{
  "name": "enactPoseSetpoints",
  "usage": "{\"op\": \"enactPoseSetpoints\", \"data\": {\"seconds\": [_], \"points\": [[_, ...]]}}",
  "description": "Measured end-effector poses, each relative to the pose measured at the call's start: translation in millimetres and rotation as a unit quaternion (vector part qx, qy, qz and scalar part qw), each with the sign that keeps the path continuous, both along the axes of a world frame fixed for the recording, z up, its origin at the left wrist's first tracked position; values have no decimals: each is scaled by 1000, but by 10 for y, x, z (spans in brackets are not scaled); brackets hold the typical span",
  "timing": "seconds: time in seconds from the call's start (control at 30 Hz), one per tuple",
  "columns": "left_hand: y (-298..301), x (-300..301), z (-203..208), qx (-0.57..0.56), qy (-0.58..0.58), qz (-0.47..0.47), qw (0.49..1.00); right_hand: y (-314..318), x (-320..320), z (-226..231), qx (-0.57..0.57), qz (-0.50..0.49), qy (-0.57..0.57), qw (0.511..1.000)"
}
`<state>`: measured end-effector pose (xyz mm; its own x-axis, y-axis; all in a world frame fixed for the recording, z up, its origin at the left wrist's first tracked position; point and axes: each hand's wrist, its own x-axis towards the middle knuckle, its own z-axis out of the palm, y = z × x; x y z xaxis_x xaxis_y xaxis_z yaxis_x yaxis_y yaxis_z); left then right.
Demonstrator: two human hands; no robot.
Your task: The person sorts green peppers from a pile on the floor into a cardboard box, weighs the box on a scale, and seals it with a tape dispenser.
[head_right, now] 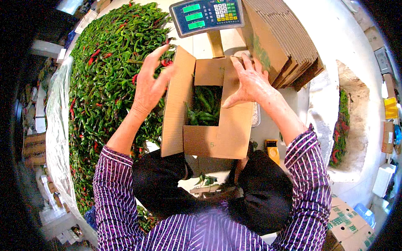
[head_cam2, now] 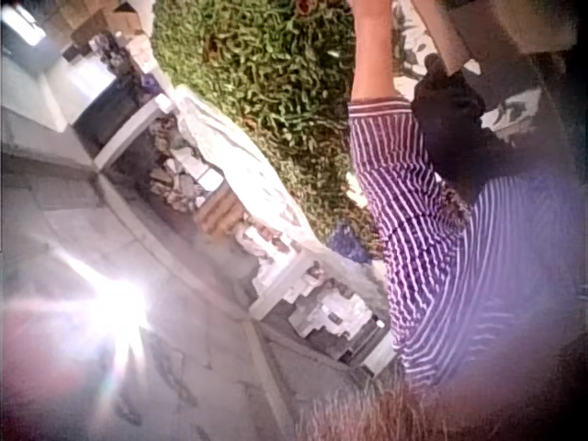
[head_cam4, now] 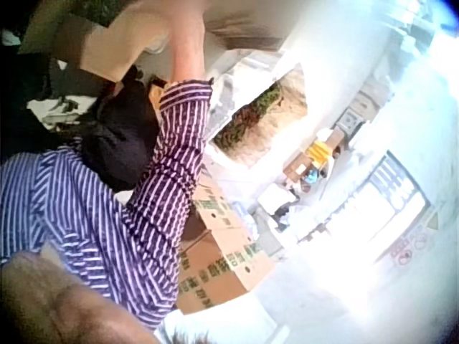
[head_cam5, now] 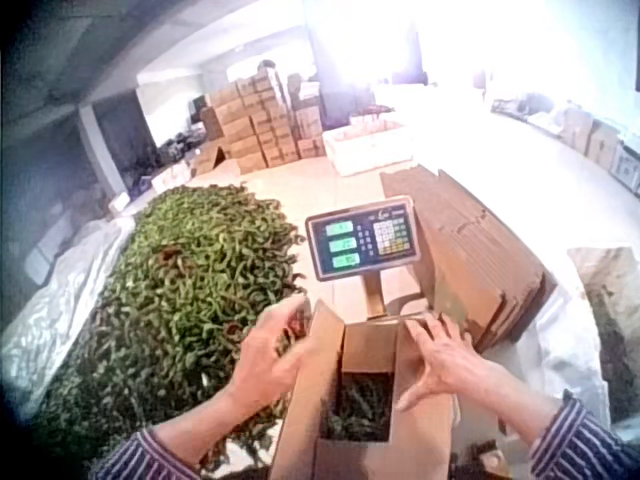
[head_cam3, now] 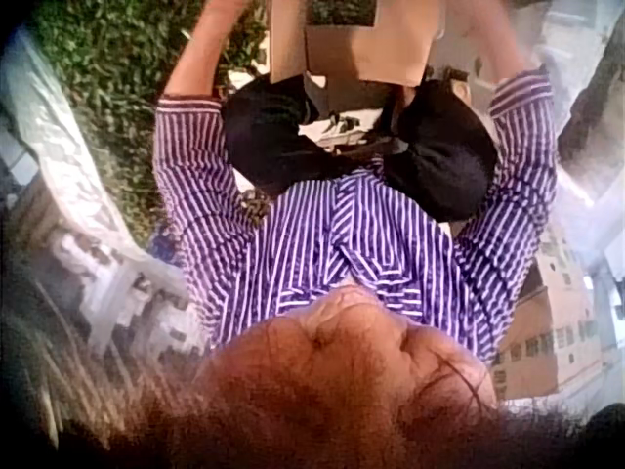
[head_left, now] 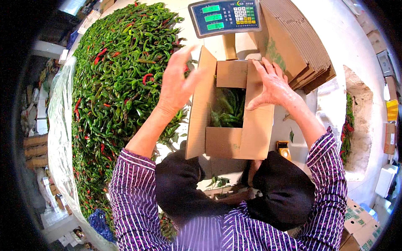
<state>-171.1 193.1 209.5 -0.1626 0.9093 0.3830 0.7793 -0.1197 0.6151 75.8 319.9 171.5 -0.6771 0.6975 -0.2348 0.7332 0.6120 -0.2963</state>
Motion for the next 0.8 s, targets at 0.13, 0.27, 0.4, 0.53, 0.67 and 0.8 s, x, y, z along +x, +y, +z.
{"op": "enactPoseSetpoints", "data": {"seconds": [0.13,0.27,0.4,0.53,0.67,0.8], "points": [[-210,-51,-629,-102,-319,21,942,39,-199,-63,-50,30,-8,998],[-14,376,-760,-64,-322,-25,944,62,-135,-155,-23,33,-5,999],[152,728,-998,-89,10,74,993,90,-187,-192,-2,33,-38,999],[148,837,-970,-127,104,81,983,86,-203,-199,8,32,-51,998],[179,844,-1019,-104,171,106,974,104,-250,-172,12,42,-46,998],[196,860,-960,-122,138,97,978,147,-162,-228,10,41,-21,999]]}}
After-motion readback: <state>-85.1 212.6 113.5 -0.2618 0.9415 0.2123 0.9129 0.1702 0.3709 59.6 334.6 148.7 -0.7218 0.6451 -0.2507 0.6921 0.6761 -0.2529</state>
